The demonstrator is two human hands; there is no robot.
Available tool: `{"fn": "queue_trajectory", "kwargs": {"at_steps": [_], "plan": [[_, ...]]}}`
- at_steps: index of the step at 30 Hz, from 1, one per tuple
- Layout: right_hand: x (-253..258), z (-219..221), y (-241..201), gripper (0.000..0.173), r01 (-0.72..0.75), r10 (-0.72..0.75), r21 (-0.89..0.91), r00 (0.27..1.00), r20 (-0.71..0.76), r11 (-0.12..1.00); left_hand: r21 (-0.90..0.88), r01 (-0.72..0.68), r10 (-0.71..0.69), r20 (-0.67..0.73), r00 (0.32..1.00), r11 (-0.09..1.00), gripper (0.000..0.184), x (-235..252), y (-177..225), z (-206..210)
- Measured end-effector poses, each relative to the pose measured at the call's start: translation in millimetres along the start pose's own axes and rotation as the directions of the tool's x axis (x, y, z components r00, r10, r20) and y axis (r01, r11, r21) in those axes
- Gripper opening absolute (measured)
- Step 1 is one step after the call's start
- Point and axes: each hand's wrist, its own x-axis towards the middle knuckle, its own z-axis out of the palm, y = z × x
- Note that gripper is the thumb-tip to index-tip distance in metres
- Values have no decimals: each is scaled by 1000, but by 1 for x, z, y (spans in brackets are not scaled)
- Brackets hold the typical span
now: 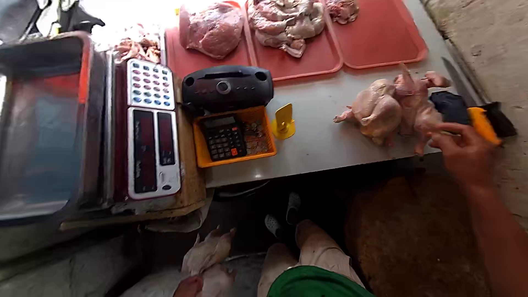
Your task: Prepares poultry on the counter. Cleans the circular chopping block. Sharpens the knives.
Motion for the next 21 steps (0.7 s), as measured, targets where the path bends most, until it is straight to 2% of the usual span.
{"fn": "queue_trajectory", "kwargs": {"at_steps": [1, 3, 4, 6, 8, 10, 11, 13, 15, 17, 19, 21], "plan": [[-34, 18, -5, 34, 115, -112, -40, 991, 71, 993, 30, 73, -73, 11, 997, 997, 26, 10, -18, 5], [-102, 62, -18, 27, 294, -280, -35, 936, 213, 955, 94, 210, -218, 88, 972, 973, 25, 11, 1, 9], [-134, 84, -22, 24, 308, -293, -1, 906, 306, 951, 118, 223, -236, 120, 964, 968, 23, 9, 16, 11], [-189, 130, -24, 20, 246, -247, 70, 826, 507, 967, 143, 179, -201, 155, 967, 973, 21, 3, 38, 15], [-232, 176, -27, 19, 149, -157, 76, 675, 721, 986, 170, 116, -147, 182, 972, 979, 21, -7, 52, 17], [-263, 216, -38, 27, 113, -38, -13, 438, 898, 993, 203, 61, -107, 225, 968, 977, 21, -19, 68, 20], [-277, 235, -43, 32, 118, -6, -38, 348, 937, 992, 223, 33, -89, 245, 965, 974, 22, -26, 78, 22], [-303, 267, -51, 45, 102, -6, -22, 267, 964, 995, 264, -27, -47, 269, 962, 964, 22, -42, 102, 23], [-318, 284, -58, 65, 83, 14, -35, 242, 970, 996, 297, -93, 0, 299, 954, 950, 21, -58, 129, 22], [-318, 287, -59, 81, 90, 24, -48, 253, 967, 995, 327, -173, 47, 360, 932, 929, 21, -71, 161, 19], [-311, 280, -60, 85, 114, 4, -35, 260, 965, 993, 345, -256, 86, 438, 895, 903, 22, -85, 190, 11], [-307, 263, -53, 74, 95, -95, 65, 356, 929, 993, 359, -353, 133, 514, 847, 864, 22, -99, 223, 4]]}}
